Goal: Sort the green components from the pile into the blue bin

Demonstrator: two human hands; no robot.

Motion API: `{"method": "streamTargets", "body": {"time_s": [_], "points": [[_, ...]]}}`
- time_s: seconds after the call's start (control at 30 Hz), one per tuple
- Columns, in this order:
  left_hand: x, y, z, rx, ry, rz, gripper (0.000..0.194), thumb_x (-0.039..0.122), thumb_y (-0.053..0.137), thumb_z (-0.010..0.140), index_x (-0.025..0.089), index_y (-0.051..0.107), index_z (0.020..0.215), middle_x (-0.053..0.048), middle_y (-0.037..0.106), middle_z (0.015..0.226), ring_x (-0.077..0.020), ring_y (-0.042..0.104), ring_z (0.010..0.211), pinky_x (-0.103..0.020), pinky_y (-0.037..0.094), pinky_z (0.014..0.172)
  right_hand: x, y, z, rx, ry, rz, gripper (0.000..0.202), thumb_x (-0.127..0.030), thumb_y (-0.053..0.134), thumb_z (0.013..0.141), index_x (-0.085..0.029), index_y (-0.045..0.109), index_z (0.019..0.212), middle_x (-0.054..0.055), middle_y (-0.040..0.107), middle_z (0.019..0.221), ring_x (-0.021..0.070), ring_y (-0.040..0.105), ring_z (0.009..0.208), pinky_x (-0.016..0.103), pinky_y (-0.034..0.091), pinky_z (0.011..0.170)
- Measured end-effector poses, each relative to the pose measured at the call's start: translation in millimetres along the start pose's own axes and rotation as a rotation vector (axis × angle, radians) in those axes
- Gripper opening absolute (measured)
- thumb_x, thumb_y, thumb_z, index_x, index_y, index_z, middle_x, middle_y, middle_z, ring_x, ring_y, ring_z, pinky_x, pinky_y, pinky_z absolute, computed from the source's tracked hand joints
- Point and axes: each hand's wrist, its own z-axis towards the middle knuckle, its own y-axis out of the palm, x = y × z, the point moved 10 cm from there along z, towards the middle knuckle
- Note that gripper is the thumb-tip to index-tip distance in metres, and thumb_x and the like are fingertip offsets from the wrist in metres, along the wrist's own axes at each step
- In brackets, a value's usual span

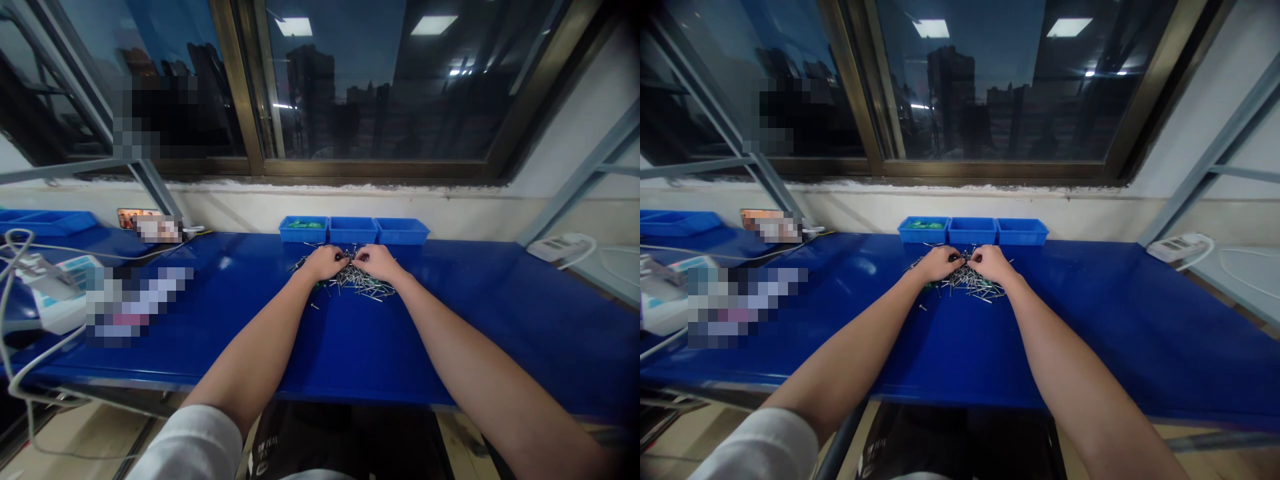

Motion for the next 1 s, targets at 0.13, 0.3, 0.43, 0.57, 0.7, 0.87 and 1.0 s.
{"method": "streamTargets", "body": {"time_s": [0.13, 0.3, 0.43, 0.57, 0.7, 0.87, 1.0], "points": [[1, 0.0, 0, -0.004, 0.002, -0.004, 0.036, 0.046, 0.047, 0.083, 0.019, 0.067, 0.098, -0.008, 0.068, 0.101, -0.0223, 0.062, 0.096, -0.031, 0.047, 0.084, -4, -9, 0, 0.082, -0.018, 0.004, 0.016, -0.032, 0.061, 0.073, -0.019, 0.070, 0.069, 0.002, 0.065, 0.070, 0.0137, 0.057, 0.063, 0.026, 0.043, 0.063], [5, -5.2, -2, 0.029, 0.013, -0.001, 0.043, 0.051, 0.043, 0.085, 0.019, 0.066, 0.101, -0.008, 0.067, 0.102, -0.0226, 0.061, 0.098, -0.032, 0.046, 0.086, -6, -34, -3, 0.272, 0.004, 0.003, 0.020, -0.028, 0.054, 0.077, -0.018, 0.071, 0.076, 0.004, 0.067, 0.075, 0.0145, 0.059, 0.068, 0.027, 0.046, 0.070], [12, -13.3, -3, 0.087, 0.046, 0.010, 0.046, 0.053, 0.042, 0.085, 0.018, 0.063, 0.105, -0.009, 0.065, 0.106, -0.0231, 0.059, 0.100, -0.034, 0.045, 0.087, 0, -44, -5, 0.363, 0.044, 0.112, 0.022, -0.020, 0.052, 0.073, -0.018, 0.070, 0.085, 0.005, 0.069, 0.086, 0.0158, 0.063, 0.074, 0.028, 0.050, 0.075], [18, -20.2, -3, 0.132, 0.079, 0.020, 0.040, 0.049, 0.044, 0.086, 0.018, 0.063, 0.103, -0.008, 0.065, 0.104, -0.0219, 0.060, 0.097, -0.034, 0.046, 0.085, 7, -41, -4, 0.369, 0.095, 0.292, 0.022, -0.018, 0.054, 0.071, -0.018, 0.071, 0.085, 0.005, 0.071, 0.086, 0.0182, 0.066, 0.079, 0.031, 0.052, 0.079], [20, -24.3, -3, 0.155, 0.082, 0.031, 0.032, 0.040, 0.041, 0.090, 0.019, 0.065, 0.095, -0.007, 0.066, 0.098, -0.0196, 0.060, 0.093, -0.031, 0.045, 0.084, 5, -36, -2, 0.338, 0.143, 0.362, 0.017, -0.019, 0.060, 0.069, -0.018, 0.071, 0.081, 0.005, 0.072, 0.081, 0.0203, 0.067, 0.078, 0.035, 0.053, 0.080], [18, -25.0, -1, 0.157, 0.070, 0.055, 0.031, 0.033, 0.037, 0.092, 0.018, 0.065, 0.090, -0.007, 0.066, 0.092, -0.0187, 0.060, 0.089, -0.029, 0.045, 0.082, 5, -34, -2, 0.328, 0.167, 0.438, 0.021, -0.022, 0.065, 0.067, -0.015, 0.070, 0.087, 0.007, 0.072, 0.082, 0.0193, 0.067, 0.075, 0.033, 0.053, 0.075], [16, -24.5, -2, 0.160, 0.067, 0.059, 0.028, 0.028, 0.037, 0.092, 0.018, 0.063, 0.088, -0.007, 0.065, 0.087, -0.0190, 0.060, 0.085, -0.029, 0.045, 0.078, 6, -32, 0, 0.297, 0.127, 0.367, 0.017, -0.027, 0.066, 0.068, -0.017, 0.070, 0.081, 0.005, 0.071, 0.079, 0.0179, 0.065, 0.072, 0.032, 0.051, 0.073]]}}
